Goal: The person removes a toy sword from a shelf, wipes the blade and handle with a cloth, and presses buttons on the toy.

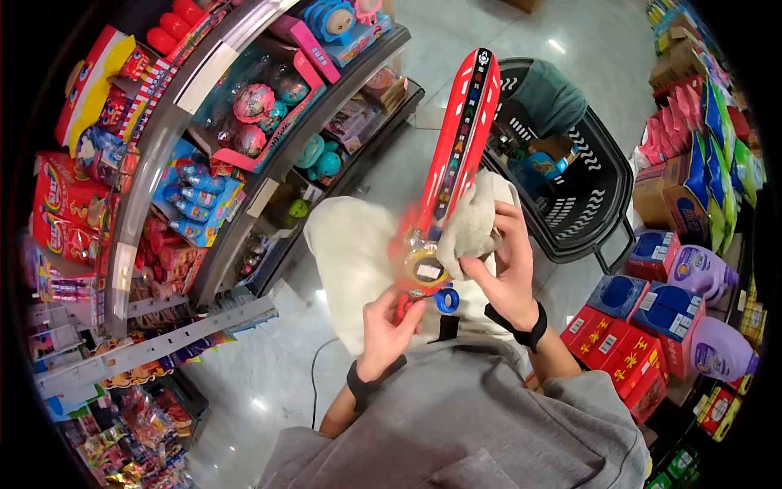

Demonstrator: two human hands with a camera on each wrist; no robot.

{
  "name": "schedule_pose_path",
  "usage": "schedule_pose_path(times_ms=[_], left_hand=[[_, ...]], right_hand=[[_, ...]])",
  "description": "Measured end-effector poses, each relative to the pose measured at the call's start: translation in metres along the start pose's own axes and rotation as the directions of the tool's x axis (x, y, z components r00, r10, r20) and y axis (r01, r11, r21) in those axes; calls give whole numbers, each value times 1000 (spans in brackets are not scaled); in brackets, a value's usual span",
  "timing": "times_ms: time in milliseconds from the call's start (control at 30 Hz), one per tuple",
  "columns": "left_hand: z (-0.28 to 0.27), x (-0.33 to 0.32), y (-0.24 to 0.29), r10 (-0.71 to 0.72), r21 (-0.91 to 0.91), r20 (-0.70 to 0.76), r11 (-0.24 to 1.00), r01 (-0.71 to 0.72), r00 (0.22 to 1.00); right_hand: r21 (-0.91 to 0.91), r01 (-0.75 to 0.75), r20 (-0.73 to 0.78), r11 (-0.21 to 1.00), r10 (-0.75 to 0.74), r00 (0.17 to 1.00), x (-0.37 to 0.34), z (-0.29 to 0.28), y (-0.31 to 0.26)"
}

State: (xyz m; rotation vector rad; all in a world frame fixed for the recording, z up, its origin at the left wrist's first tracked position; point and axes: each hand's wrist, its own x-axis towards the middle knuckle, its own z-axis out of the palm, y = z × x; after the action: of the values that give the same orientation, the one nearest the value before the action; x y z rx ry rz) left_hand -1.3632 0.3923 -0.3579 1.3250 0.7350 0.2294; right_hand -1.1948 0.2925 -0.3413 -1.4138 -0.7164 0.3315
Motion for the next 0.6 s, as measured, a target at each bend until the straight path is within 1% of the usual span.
schedule_pose_path(times_ms=[33, 167, 267, 367, 467, 567, 600], left_hand=[[-1, 0, -2, 7, 1, 8, 1000, -7, 1000], [-6, -1, -11, 27, 14, 31, 1000, -28, 999], [-6, -1, -7, 32, 28, 28, 999, -32, 999], [-12, -2, -20, 102, 100, 40, 989, -105, 994], [-11, -3, -16, 95, 96, 29, 991, -97, 995], [-11, -2, -16, 134, 116, 46, 984, -139, 990], [-12, -2, -17, 135, 112, 47, 984, -140, 990]], right_hand=[[22, -2, 18, 1000, 1, 1000, -2, 0, 0], [73, 21, 1, 997, -21, 1000, -9, 2, -2], [-3, 56, -14, 998, -56, 998, -12, 1, -5], [-23, 75, 72, 997, -73, 995, -21, -5, -5], [-50, 164, 41, 985, -162, 986, -23, -3, -5], [-98, 180, 39, 979, -177, 983, -27, -5, -5], [-104, 188, 8, 977, -188, 982, -26, -3, -6]])
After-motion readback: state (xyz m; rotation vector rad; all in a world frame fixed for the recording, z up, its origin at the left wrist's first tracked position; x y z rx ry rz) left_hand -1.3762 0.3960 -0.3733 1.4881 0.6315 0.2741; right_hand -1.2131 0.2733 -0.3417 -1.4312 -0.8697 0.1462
